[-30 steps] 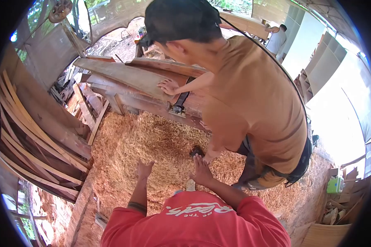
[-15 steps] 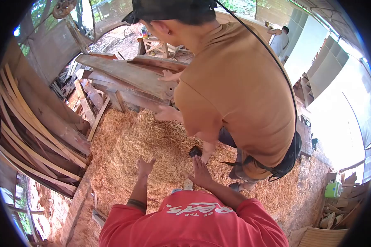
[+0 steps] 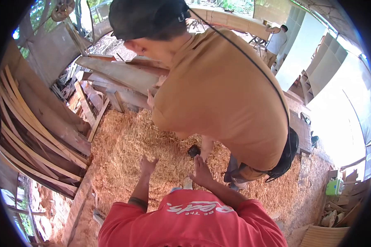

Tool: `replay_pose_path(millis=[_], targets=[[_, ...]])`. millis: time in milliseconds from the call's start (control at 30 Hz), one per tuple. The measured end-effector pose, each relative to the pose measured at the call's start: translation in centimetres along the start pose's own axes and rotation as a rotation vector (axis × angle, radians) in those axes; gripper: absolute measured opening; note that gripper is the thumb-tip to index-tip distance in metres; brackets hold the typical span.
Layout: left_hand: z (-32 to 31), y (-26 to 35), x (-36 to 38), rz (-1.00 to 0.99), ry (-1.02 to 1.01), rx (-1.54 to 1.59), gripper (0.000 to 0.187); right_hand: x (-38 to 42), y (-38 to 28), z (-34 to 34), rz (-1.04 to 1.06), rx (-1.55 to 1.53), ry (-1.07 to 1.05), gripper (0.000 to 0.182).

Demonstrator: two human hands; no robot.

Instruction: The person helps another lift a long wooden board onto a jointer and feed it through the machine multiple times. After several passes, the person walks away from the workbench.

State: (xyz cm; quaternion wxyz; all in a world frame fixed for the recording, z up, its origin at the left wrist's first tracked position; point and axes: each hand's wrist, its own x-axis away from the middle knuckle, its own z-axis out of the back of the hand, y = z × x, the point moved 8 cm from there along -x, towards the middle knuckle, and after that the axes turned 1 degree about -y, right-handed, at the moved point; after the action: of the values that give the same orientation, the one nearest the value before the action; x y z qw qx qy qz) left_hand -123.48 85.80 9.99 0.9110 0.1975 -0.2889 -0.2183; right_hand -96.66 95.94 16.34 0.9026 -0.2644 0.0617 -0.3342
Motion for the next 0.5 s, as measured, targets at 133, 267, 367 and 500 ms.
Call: replay_pose_path(millis=[133,267,367,500], targets=[[-0.5,1.2,0.4,-0.015,-0.012,-0.035,0.092,0.9,-0.2,0.8,0.037,-0.008,0.024,0.084],[-0.8,2.5,1.4,-0.079,0.015,-0.044,0.092,2.1,1.2,-0.8,0.017,-0.027,0.016,0.081],[-3.1,1.9,0.8,-0.099,-0.062,-0.098,0.093,3.9,4.1,-4.3,-0.090,-0.173,-0.105,0.077],[-6.2,2.9,2.7,-0.146,-0.166,-0.248,0.092,8.7,11.7,-11.9,-0.337,-0.249,-0.544,0.067]])
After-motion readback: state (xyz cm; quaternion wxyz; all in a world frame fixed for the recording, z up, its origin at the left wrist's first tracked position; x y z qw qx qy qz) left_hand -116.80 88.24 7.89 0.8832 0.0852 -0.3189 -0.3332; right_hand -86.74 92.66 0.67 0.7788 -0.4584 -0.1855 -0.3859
